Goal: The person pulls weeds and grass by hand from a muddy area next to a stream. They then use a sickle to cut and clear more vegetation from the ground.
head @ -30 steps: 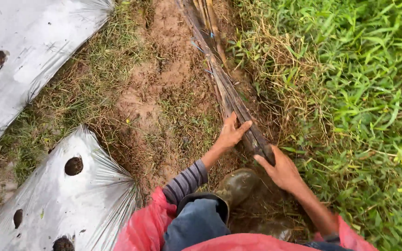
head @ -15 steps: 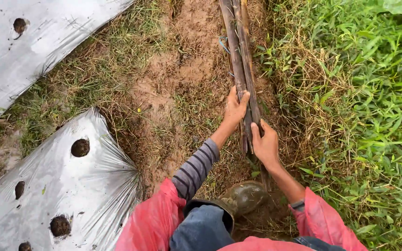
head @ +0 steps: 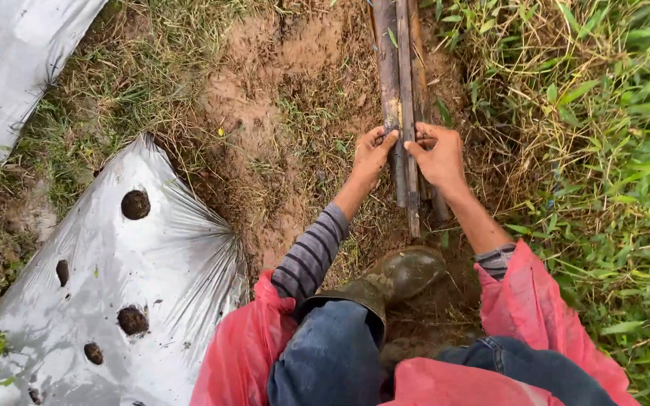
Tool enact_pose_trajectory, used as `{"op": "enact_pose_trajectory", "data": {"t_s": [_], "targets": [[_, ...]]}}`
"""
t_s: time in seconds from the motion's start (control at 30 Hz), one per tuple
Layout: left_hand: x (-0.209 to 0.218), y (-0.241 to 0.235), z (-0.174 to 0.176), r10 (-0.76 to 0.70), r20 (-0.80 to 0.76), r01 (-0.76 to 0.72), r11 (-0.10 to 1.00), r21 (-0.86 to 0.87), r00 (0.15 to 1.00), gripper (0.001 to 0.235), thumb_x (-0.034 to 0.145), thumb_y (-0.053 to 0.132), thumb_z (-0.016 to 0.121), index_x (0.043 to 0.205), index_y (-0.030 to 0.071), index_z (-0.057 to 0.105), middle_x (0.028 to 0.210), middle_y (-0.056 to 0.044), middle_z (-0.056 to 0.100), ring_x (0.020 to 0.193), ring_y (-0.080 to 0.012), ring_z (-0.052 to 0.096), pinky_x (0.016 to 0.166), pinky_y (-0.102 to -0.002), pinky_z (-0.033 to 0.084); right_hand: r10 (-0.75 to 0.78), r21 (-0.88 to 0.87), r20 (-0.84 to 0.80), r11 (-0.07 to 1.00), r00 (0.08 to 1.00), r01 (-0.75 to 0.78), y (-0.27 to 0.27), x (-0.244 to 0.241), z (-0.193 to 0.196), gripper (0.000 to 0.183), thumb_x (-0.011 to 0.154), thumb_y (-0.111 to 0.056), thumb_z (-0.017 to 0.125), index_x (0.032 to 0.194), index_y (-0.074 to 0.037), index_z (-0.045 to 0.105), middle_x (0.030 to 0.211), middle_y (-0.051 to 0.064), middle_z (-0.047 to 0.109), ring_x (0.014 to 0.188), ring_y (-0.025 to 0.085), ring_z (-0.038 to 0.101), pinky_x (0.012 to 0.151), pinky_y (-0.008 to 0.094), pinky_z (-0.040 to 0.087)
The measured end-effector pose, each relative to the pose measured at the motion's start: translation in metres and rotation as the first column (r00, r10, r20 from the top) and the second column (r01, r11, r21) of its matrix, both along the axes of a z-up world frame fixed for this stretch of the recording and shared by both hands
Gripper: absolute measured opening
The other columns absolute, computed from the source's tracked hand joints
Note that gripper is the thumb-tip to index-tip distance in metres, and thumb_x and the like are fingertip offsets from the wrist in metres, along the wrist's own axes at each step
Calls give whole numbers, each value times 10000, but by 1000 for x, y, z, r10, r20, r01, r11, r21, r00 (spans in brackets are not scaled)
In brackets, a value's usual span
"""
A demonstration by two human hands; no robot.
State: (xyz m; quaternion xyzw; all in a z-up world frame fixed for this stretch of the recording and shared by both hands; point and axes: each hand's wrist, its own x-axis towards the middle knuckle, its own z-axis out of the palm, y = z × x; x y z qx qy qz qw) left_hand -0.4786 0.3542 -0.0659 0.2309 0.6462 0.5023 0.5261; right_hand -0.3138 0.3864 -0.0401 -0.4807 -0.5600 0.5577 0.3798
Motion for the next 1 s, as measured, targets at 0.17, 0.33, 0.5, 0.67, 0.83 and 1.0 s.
{"op": "enact_pose_trajectory", "data": {"t_s": [0.17, 0.33, 0.5, 0.67, 0.83, 1.0], "targets": [[6, -9, -1, -62, -133, 51, 995, -84, 989, 250, 973, 232, 728, 1115, 26, 723, 894, -98, 715, 845, -147, 663, 712, -322, 583, -14, 182, 275, 983, 961, -38, -1, 5, -9, 421, 861, -70, 834, 1248, 35, 707, 1041, 183, 681, 960, 325, 694, 836, 450, 563], [20, -13, 63, -163, -421, 138, 986, -89, 892, 470, 984, 269, 714, 1315, 2, 514, 1182, -221, 575, 1092, -339, 599, 942, -510, 532, -80, 119, 312, 992, 947, 45, -20, 11, 10, 448, 880, -102, 792, 1293, 29, 679, 1172, 208, 606, 977, 349, 698, 836, 449, 571], [68, -7, 110, -107, -729, 303, 942, 143, 676, 483, 982, 94, 677, 1388, 65, 417, 1272, -139, 370, 1249, -297, 419, 1068, -552, 434, -162, 35, 313, 987, 936, 160, -51, 66, 70, 441, 909, -68, 729, 1339, 0, 658, 1180, 199, 601, 1027, 365, 695, 882, 439, 567], [162, -16, 147, -455, -749, 840, 483, 247, 482, 152, 990, 90, 642, 1140, 71, 627, 1099, -91, 532, 1147, -319, 577, 996, -443, 469, -193, -94, 384, 965, 903, 246, -124, 155, 110, 374, 985, -157, 646, 1348, -75, 610, 1268, 118, 558, 1108, 391, 659, 893, 492, 560], [259, -62, 188, -670, -739, 986, -61, 153, 73, 115, 978, 139, 675, 1081, 90, 688, 1011, -107, 652, 1046, -312, 667, 913, -462, 553, -496, -13, 359, 845, 791, 535, -224, 228, 128, 329, 963, -65, 663, 1286, -15, 623, 1197, 195, 598, 1089, 431, 663, 920, 526, 563], [334, -109, 218, -437, -853, 865, -501, -33, -285, 158, 935, 171, 727, 1079, 109, 710, 984, -113, 711, 1008, -293, 711, 840, -405, 613, -695, -41, 160, 705, 701, 708, -320, 279, 146, 306, 895, 27, 694, 1200, 19, 660, 1100, 186, 690, 1093, 395, 690, 946, 494, 567]]}}
